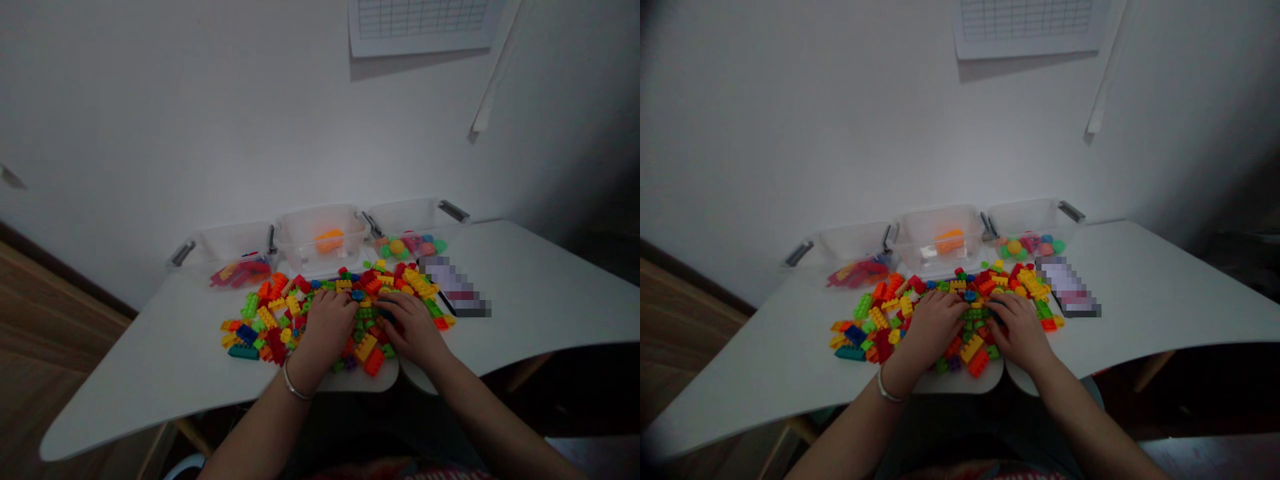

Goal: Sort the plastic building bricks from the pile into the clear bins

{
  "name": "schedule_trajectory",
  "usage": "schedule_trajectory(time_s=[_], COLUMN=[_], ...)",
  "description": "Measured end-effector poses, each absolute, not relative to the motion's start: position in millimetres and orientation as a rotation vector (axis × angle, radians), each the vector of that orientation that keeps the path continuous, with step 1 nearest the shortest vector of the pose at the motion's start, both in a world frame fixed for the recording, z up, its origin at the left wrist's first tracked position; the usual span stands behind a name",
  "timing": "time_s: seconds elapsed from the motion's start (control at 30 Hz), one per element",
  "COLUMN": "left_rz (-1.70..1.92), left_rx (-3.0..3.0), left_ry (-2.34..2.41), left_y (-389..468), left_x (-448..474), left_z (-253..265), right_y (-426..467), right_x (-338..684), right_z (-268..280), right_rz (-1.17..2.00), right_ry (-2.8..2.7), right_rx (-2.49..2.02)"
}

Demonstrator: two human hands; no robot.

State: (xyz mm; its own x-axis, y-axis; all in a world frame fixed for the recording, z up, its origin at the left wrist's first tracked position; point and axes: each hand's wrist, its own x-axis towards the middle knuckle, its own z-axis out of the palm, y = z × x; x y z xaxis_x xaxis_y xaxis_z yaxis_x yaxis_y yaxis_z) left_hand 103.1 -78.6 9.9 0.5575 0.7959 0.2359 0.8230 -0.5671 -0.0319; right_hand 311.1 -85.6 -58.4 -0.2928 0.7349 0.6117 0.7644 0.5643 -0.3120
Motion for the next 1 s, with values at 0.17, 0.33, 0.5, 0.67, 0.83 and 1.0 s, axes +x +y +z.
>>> schedule_trajectory(time_s=[0.17,0.33,0.5,0.67,0.83,1.0], left_rz=[-0.295,-0.328,-0.448,-0.621,-0.790,-1.411], left_rx=[-2.627,-2.606,-2.596,-2.610,-2.556,-2.490], left_ry=[-1.449,-1.534,-1.642,-1.747,-1.856,-2.122], left_y=[-76,-77,-77,-76,-77,-71], left_x=[105,106,104,97,88,76], left_z=[8,5,7,9,12,10], right_y=[-86,-87,-86,-86,-86,-85], right_x=[311,310,312,311,310,310], right_z=[-57,-57,-58,-57,-58,-59], right_rz=[-0.026,-0.019,-0.011,-0.018,-0.027,-0.036], right_ry=[-2.050,-2.045,-2.046,-2.052,-2.047,-2.053], right_rx=[-1.201,-1.207,-1.208,-1.203,-1.199,-1.182])
